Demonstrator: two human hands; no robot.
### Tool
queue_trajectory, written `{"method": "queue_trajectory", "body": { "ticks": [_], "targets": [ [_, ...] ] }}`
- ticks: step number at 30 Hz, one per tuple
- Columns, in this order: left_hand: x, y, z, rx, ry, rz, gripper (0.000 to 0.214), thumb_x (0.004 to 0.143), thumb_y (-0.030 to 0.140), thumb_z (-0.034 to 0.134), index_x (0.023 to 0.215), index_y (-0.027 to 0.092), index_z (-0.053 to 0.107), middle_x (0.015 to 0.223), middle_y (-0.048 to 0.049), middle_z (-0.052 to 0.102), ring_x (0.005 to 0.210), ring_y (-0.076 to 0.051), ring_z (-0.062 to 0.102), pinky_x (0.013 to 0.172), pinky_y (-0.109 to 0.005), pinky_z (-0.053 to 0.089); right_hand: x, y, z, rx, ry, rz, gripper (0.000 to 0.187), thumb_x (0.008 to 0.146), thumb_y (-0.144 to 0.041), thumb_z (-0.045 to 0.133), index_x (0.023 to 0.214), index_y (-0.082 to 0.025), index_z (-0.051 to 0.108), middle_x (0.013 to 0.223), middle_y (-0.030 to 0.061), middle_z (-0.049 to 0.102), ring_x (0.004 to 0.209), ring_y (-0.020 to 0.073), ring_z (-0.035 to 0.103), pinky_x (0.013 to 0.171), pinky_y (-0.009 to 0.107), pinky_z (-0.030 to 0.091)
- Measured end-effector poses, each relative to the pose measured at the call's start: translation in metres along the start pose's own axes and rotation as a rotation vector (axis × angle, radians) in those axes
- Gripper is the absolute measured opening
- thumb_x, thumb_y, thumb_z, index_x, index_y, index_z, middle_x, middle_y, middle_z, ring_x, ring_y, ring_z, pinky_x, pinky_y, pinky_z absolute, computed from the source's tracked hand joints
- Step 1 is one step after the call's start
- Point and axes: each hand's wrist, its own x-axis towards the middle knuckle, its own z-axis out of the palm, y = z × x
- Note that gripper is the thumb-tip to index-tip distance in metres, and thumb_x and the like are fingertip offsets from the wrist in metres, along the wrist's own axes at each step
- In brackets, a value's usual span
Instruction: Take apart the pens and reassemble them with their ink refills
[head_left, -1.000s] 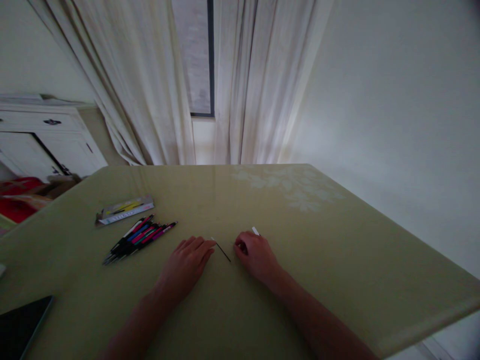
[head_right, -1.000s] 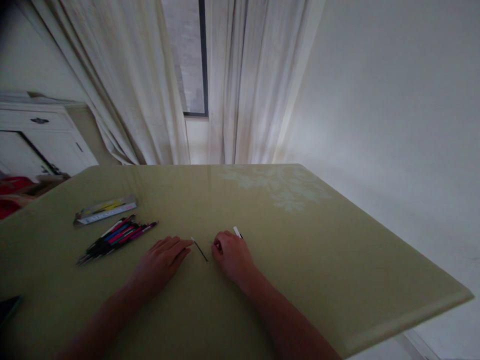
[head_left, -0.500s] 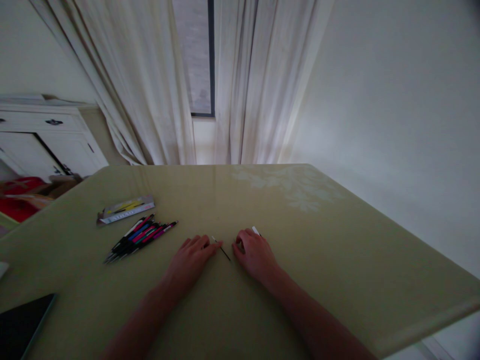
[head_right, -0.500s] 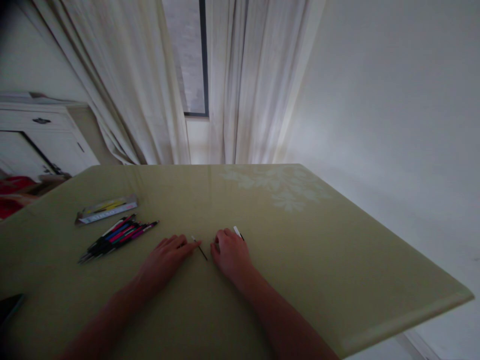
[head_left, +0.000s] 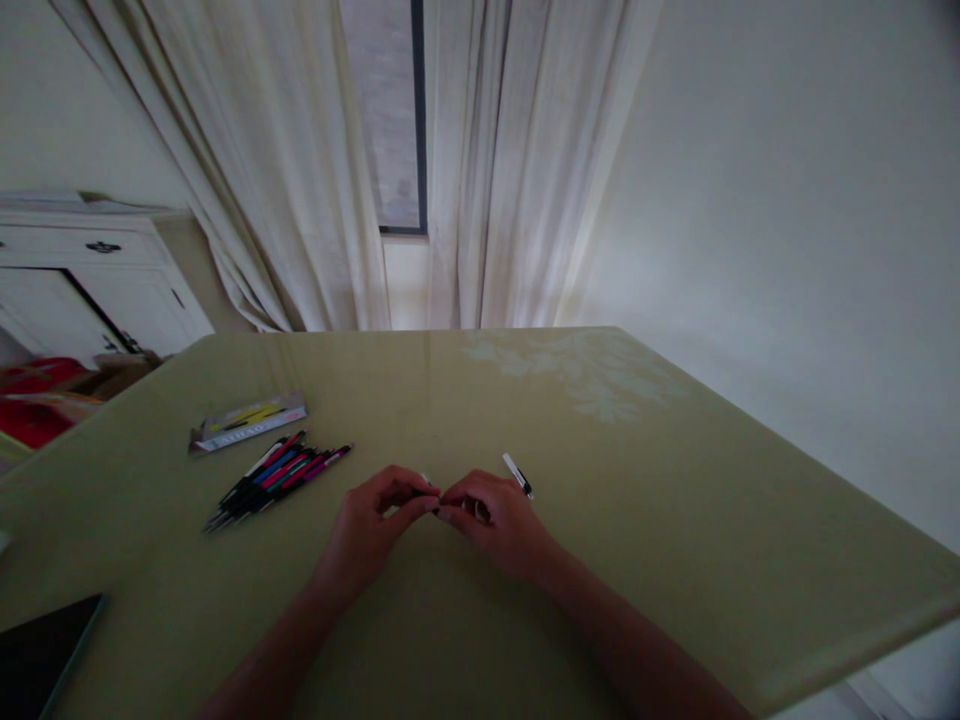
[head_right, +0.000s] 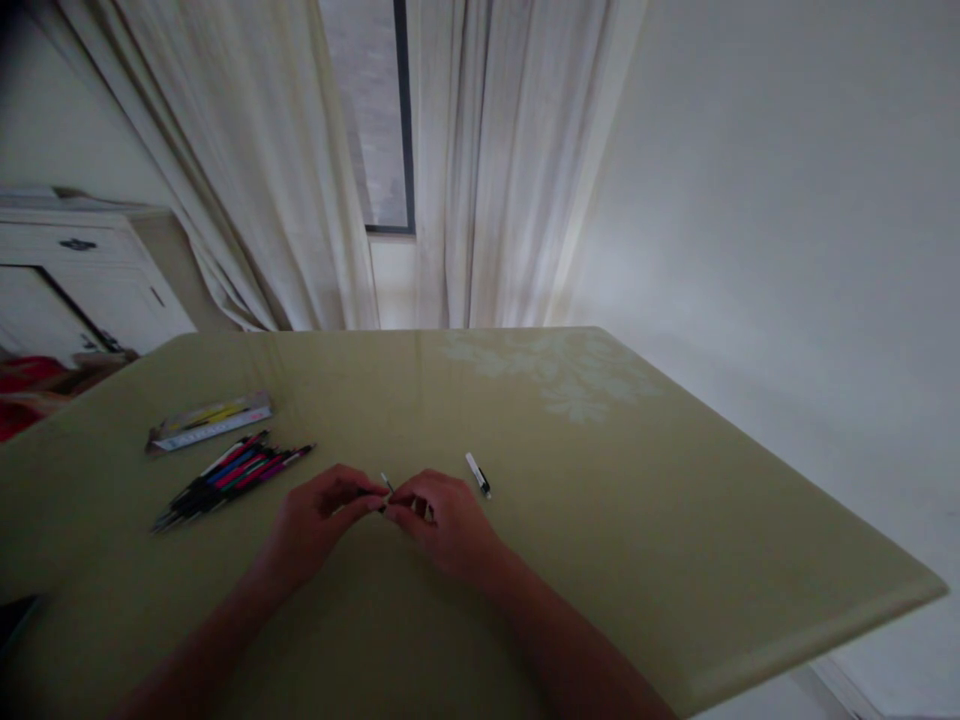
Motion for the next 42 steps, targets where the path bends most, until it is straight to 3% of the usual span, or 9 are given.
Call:
{"method": "queue_trajectory", "body": {
  "ticks": [4, 6, 9, 11, 16, 22, 27, 30, 42],
  "targets": [
    [-0.002, -0.002, 0.004, -0.099, -0.012, -0.032, 0.027, 0.084, 0.044, 0.08, 0.093, 0.021, 0.067, 0.097, -0.0054, 0.081, 0.09, -0.024, 0.077, 0.084, -0.036, 0.06, -0.001, -0.002, 0.0, -0.012, -0.007, -0.018, 0.008, 0.093, -0.025, 0.07, 0.095, -0.02, 0.076, 0.081, 0.0001, 0.069, 0.068, 0.0122, 0.058, 0.063, 0.023, 0.042],
    [-0.002, -0.003, 0.005, -0.066, -0.018, -0.007, 0.034, 0.085, 0.044, 0.079, 0.107, 0.022, 0.066, 0.105, -0.0066, 0.08, 0.094, -0.024, 0.077, 0.087, -0.038, 0.061, 0.0, 0.001, -0.003, -0.112, 0.033, -0.012, 0.004, 0.09, -0.021, 0.072, 0.09, -0.019, 0.074, 0.079, 0.0002, 0.069, 0.067, 0.0124, 0.058, 0.064, 0.023, 0.042],
    [-0.003, -0.006, 0.005, 0.204, 0.002, 0.099, 0.043, 0.091, 0.043, 0.073, 0.129, 0.025, 0.061, 0.12, -0.0079, 0.076, 0.104, -0.025, 0.073, 0.093, -0.044, 0.059, 0.002, 0.01, -0.012, -0.35, 0.172, 0.08, 0.002, 0.088, -0.019, 0.071, 0.086, -0.017, 0.071, 0.081, 0.0019, 0.07, 0.067, 0.0135, 0.059, 0.066, 0.026, 0.042],
    [-0.004, -0.01, 0.004, 0.474, -0.033, 0.206, 0.036, 0.097, 0.041, 0.065, 0.13, 0.027, 0.063, 0.125, -0.0076, 0.073, 0.112, -0.028, 0.069, 0.1, -0.051, 0.054, 0.003, 0.017, -0.02, -0.483, 0.225, 0.175, 0.004, 0.09, -0.02, 0.069, 0.087, -0.017, 0.07, 0.083, 0.0032, 0.071, 0.07, 0.015, 0.062, 0.068, 0.027, 0.042],
    [-0.008, -0.022, 0.003, 0.818, -0.205, 0.371, 0.035, 0.102, 0.036, 0.058, 0.136, 0.031, 0.064, 0.139, -0.0067, 0.067, 0.125, -0.029, 0.062, 0.107, -0.053, 0.049, 0.003, 0.027, -0.028, -0.645, 0.152, 0.313, 0.005, 0.09, -0.017, 0.068, 0.093, -0.019, 0.071, 0.088, 0.004, 0.074, 0.075, 0.0175, 0.067, 0.068, 0.027, 0.041],
    [-0.007, -0.031, 0.003, 0.848, -0.276, 0.382, 0.038, 0.106, 0.039, 0.051, 0.139, 0.027, 0.064, 0.149, -0.0065, 0.061, 0.133, -0.027, 0.06, 0.114, -0.049, 0.046, 0.003, 0.025, -0.024, -0.681, 0.094, 0.338, 0.006, 0.089, -0.013, 0.067, 0.089, -0.019, 0.069, 0.09, 0.0045, 0.074, 0.078, 0.0178, 0.067, 0.068, 0.027, 0.04],
    [-0.005, -0.032, 0.001, 0.85, -0.296, 0.385, 0.043, 0.108, 0.04, 0.046, 0.146, 0.026, 0.058, 0.155, -0.0062, 0.056, 0.137, -0.026, 0.057, 0.117, -0.048, 0.045, 0.003, 0.024, -0.034, -0.705, 0.181, 0.356, 0.003, 0.091, -0.017, 0.068, 0.09, -0.019, 0.069, 0.09, 0.005, 0.072, 0.076, 0.0167, 0.065, 0.067, 0.027, 0.039],
    [-0.005, -0.03, 0.001, 0.844, -0.28, 0.374, 0.044, 0.108, 0.042, 0.045, 0.148, 0.026, 0.056, 0.153, -0.0069, 0.057, 0.136, -0.026, 0.058, 0.115, -0.048, 0.047, 0.003, 0.025, -0.041, -0.743, 0.227, 0.386, 0.007, 0.094, -0.023, 0.067, 0.088, -0.019, 0.069, 0.09, 0.0054, 0.071, 0.075, 0.0171, 0.065, 0.066, 0.027, 0.038],
    [-0.007, -0.026, 0.002, 0.806, -0.247, 0.394, 0.039, 0.107, 0.038, 0.048, 0.141, 0.027, 0.062, 0.145, -0.0071, 0.065, 0.13, -0.024, 0.062, 0.113, -0.046, 0.049, -0.001, 0.034, -0.038, -0.782, 0.181, 0.414, 0.012, 0.091, -0.028, 0.071, 0.082, -0.019, 0.071, 0.089, 0.0072, 0.074, 0.078, 0.0216, 0.068, 0.064, 0.029, 0.039]
  ]
}}
